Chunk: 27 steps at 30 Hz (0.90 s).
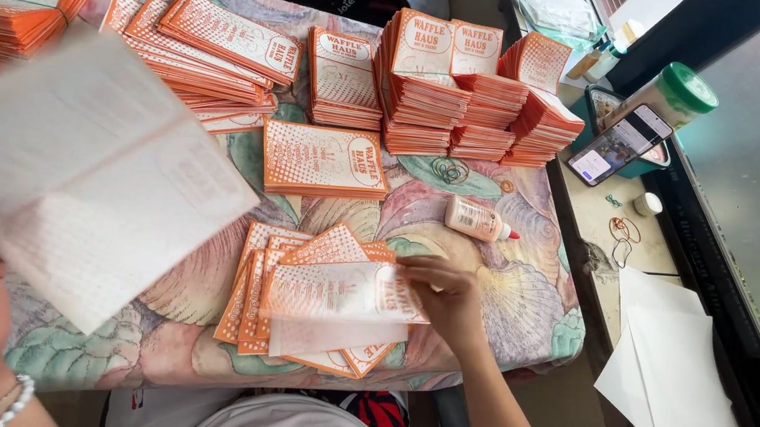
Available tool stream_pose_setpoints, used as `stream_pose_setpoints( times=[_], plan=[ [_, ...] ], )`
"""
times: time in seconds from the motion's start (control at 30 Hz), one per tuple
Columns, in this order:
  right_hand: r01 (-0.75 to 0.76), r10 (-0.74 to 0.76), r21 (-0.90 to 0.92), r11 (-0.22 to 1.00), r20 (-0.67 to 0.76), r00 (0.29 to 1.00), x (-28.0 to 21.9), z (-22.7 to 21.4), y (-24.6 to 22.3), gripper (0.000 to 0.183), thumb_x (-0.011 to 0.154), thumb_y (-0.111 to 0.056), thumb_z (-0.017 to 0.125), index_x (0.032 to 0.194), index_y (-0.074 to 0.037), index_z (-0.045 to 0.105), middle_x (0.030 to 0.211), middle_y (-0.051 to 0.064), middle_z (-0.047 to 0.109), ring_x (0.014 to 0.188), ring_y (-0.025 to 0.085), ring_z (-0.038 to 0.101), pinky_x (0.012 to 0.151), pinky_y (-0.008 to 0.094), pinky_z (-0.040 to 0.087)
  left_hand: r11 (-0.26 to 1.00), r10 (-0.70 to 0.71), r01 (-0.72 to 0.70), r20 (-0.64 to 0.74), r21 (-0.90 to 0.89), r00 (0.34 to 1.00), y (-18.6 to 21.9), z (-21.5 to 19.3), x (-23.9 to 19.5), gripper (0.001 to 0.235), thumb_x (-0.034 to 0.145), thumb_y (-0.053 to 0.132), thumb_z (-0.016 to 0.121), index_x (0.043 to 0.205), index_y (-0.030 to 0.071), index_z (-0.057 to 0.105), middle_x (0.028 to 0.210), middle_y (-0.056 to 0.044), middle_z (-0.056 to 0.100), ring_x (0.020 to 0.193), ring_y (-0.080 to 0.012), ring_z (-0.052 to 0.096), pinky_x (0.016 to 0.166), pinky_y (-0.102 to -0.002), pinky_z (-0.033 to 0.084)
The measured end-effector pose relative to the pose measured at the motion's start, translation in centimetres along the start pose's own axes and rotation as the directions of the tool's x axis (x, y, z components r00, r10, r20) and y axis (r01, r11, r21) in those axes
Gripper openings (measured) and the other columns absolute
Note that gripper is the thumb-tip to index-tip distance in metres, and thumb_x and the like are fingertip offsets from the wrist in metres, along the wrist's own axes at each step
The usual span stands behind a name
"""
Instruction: Organizing and unfolding stacks of orange paper bags on a table into neat piles.
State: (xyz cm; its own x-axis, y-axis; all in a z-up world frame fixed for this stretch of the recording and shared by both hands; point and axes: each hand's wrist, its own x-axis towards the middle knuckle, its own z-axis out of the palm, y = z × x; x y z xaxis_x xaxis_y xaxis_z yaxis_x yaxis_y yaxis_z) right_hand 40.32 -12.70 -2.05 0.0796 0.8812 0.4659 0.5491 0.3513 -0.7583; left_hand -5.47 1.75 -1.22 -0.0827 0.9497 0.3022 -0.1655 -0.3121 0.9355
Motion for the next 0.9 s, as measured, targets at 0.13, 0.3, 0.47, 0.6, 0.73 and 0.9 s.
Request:
stream_pose_setpoints(
  times=[0.13, 0.3, 0.47, 0.6, 0.73, 0.9],
  plan=[
    [0.090, -0.045, -0.185, 0.979, 0.236, 0.971, -0.3, -0.1, -0.7, 0.027, 0.091, 0.008, 0.061, 0.104, -0.006, 0.080, 0.123, 0.010, 0.075, 0.122, 0.034, 0.064, 0.103, 0.046, 0.056, 0.996, 0.082, -0.078, 0.096, -0.049, 0.992, 2.5, 2.6, -0.3, 0.047, 0.116, 0.027, 0.044, 0.159, 0.010, 0.038, 0.166, -0.007, 0.042, 0.164, -0.0278, 0.042, 0.144, -0.047, 0.039],
    [-0.312, 0.395, -0.372, 0.875, 0.173, 0.902, -1.2, -1.2, -5.5, 0.066, 0.087, -0.046, 0.072, 0.146, -0.020, 0.057, 0.159, 0.005, 0.047, 0.143, 0.026, 0.051, 0.104, 0.052, 0.050, 0.994, 0.050, -0.039, 0.113, -0.103, 0.992, 3.8, 7.5, -1.5, 0.040, 0.100, 0.004, 0.055, 0.139, -0.006, 0.051, 0.148, -0.017, 0.054, 0.146, -0.0282, 0.052, 0.135, -0.042, 0.041],
    [-0.035, 0.178, -0.563, 0.826, 0.202, 0.963, -3.7, 0.6, -3.4, 0.043, 0.076, -0.038, 0.074, 0.103, -0.006, 0.063, 0.117, 0.016, 0.062, 0.121, 0.037, 0.056, 0.094, 0.050, 0.049, 0.991, 0.129, -0.098, 0.489, -0.089, 0.863, 6.8, 10.6, -2.5, 0.022, 0.097, 0.014, 0.049, 0.104, 0.003, 0.067, 0.131, -0.019, 0.067, 0.128, -0.0304, 0.065, 0.114, -0.042, 0.050],
    [0.168, 0.028, -0.472, 0.866, 0.381, 0.924, -2.1, 0.3, -3.3, 0.032, 0.092, -0.031, 0.070, 0.117, -0.011, 0.070, 0.132, 0.014, 0.059, 0.123, 0.040, 0.050, 0.091, 0.049, 0.048, 0.955, 0.190, -0.295, 0.693, 0.035, 0.695, 4.2, 12.7, -2.9, 0.037, 0.092, -0.014, 0.045, 0.101, 0.009, 0.073, 0.136, -0.013, 0.066, 0.142, -0.0313, 0.053, 0.119, -0.041, 0.041],
    [0.167, -0.019, -0.354, 0.920, 0.385, 0.923, -0.2, 0.0, -3.4, 0.016, 0.097, 0.000, 0.051, 0.090, -0.002, 0.066, 0.140, 0.014, 0.060, 0.120, 0.039, 0.050, 0.097, 0.049, 0.047, 0.808, 0.078, -0.481, 0.746, 0.342, 0.661, -0.2, 13.7, -3.7, 0.039, 0.085, -0.012, 0.051, 0.105, 0.009, 0.077, 0.149, -0.013, 0.053, 0.150, -0.0398, 0.033, 0.120, -0.053, 0.033],
    [-0.035, 0.077, -0.184, 0.982, 0.226, 0.971, 0.1, -1.3, -1.7, 0.048, 0.084, 0.004, 0.057, 0.129, -0.006, 0.072, 0.126, 0.021, 0.072, 0.111, 0.043, 0.071, 0.085, 0.050, 0.058, 0.756, 0.055, -0.502, 0.724, 0.420, 0.687, -2.8, 13.4, -4.3, 0.049, 0.087, -0.012, 0.047, 0.107, 0.018, 0.080, 0.140, -0.018, 0.059, 0.139, -0.0512, 0.041, 0.114, -0.057, 0.034]
  ],
)
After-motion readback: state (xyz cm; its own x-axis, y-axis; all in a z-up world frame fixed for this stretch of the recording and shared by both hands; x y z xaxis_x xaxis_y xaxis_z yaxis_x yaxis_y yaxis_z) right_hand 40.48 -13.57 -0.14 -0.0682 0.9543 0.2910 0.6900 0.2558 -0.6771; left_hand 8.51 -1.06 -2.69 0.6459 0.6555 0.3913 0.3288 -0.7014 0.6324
